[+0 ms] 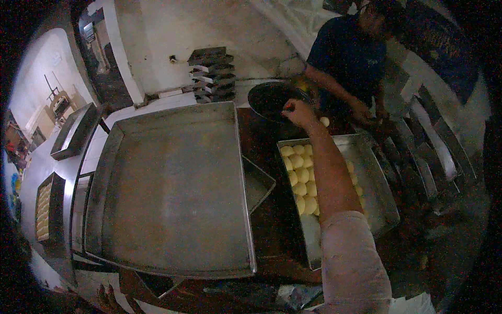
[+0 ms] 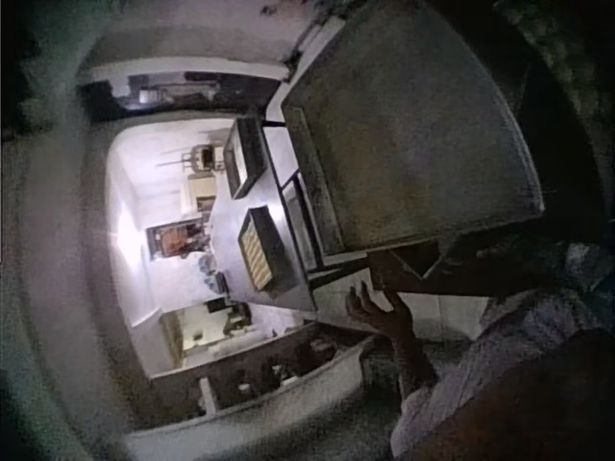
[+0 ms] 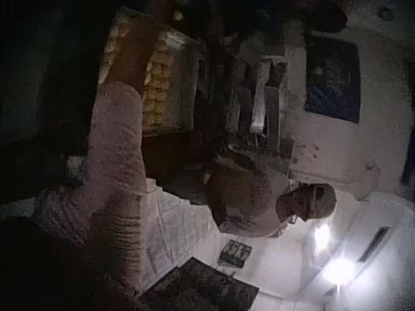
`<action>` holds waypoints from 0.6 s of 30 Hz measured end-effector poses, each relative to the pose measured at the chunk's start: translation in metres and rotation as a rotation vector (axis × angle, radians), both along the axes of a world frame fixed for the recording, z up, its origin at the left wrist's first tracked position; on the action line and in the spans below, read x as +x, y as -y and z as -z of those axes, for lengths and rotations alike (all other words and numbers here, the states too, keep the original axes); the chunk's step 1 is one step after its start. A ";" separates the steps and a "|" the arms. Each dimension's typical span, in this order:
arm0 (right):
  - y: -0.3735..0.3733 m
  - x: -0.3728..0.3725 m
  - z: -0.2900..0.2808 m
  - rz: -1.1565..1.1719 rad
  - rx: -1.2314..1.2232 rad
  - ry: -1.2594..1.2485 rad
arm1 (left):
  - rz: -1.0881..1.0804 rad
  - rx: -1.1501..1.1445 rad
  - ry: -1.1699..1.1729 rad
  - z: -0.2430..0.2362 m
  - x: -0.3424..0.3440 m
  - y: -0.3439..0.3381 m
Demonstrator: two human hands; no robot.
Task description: The person shapes portions of dough into rounds by hand and places them onto a metal tray.
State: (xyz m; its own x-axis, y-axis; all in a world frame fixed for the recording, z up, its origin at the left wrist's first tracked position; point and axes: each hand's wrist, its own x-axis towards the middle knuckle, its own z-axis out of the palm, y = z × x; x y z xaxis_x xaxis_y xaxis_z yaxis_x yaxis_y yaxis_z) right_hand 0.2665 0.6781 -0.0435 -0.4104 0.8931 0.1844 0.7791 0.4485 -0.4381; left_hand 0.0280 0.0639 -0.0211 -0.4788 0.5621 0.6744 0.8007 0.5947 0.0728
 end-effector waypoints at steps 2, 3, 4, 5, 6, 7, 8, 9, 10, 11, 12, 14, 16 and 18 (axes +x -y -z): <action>0.007 -0.013 0.008 0.068 -0.007 0.126 | -0.028 0.003 0.027 -0.007 0.019 0.001; 0.014 -0.019 0.006 0.112 0.024 0.157 | -0.023 0.000 0.019 -0.008 0.023 0.002; 0.020 -0.015 0.000 0.110 0.041 0.172 | -0.007 -0.004 0.013 -0.007 0.025 0.003; 0.025 -0.010 -0.004 0.110 0.056 0.186 | 0.016 -0.017 0.011 -0.006 0.029 0.002; 0.022 0.010 -0.015 0.083 0.050 0.192 | 0.010 -0.037 -0.003 -0.010 0.034 -0.008; 0.035 0.025 -0.019 0.039 0.080 0.106 | -0.014 -0.068 -0.017 -0.017 0.044 -0.022; 0.048 0.034 -0.020 -0.023 0.103 0.021 | -0.050 -0.104 -0.034 -0.019 0.052 -0.027; 0.071 0.038 -0.033 -0.091 0.191 -0.157 | -0.026 -0.086 -0.019 -0.017 0.052 -0.023; 0.091 0.040 -0.037 -0.155 0.294 -0.346 | -0.003 -0.051 -0.013 -0.012 0.048 -0.017; 0.113 0.054 -0.024 -0.173 0.199 -0.325 | 0.019 -0.018 -0.008 -0.007 0.042 -0.011; 0.141 0.070 -0.012 -0.202 0.108 -0.300 | 0.026 0.050 0.027 0.007 0.035 -0.004; 0.196 0.093 0.012 -0.355 0.070 0.046 | 0.031 0.180 0.087 0.052 0.015 0.011; 0.224 0.108 0.034 -0.351 -0.108 0.091 | 0.023 0.290 0.129 0.069 0.008 0.040; 0.240 0.114 0.061 -0.312 -0.030 0.198 | 0.252 0.244 0.098 0.037 0.029 0.002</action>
